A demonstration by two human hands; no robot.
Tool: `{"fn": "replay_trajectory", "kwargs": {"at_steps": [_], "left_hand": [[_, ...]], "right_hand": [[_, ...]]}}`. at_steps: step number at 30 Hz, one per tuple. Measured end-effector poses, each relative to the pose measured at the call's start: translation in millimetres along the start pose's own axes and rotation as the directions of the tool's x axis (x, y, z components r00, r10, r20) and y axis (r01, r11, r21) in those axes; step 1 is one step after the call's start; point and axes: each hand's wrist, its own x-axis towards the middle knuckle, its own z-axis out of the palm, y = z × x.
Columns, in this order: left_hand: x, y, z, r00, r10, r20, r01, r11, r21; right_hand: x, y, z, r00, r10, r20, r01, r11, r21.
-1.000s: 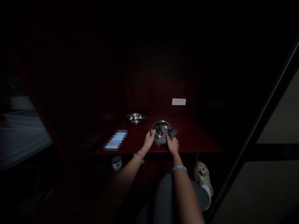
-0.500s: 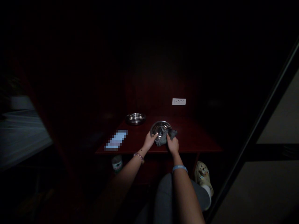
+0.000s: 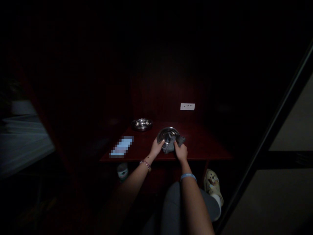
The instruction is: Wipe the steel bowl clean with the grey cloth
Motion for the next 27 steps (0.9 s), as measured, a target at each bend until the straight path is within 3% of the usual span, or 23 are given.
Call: {"fn": "replay_trajectory", "kwargs": {"at_steps": [15, 27], "left_hand": [[-1.3, 1.7, -0.1, 1.000, 0.026, 0.016, -0.026, 0.999, 0.029], [-1.1, 1.7, -0.4, 1.000, 0.017, 0.013, -0.017, 1.000, 0.009]], "right_hand": [[-2.7, -7.0, -3.3, 0.997, 0.082, 0.000, -0.082, 0.997, -0.002], [-3.2, -7.5, -3.4, 0.998, 0.060, 0.000, -0.060, 0.998, 0.006]]}}
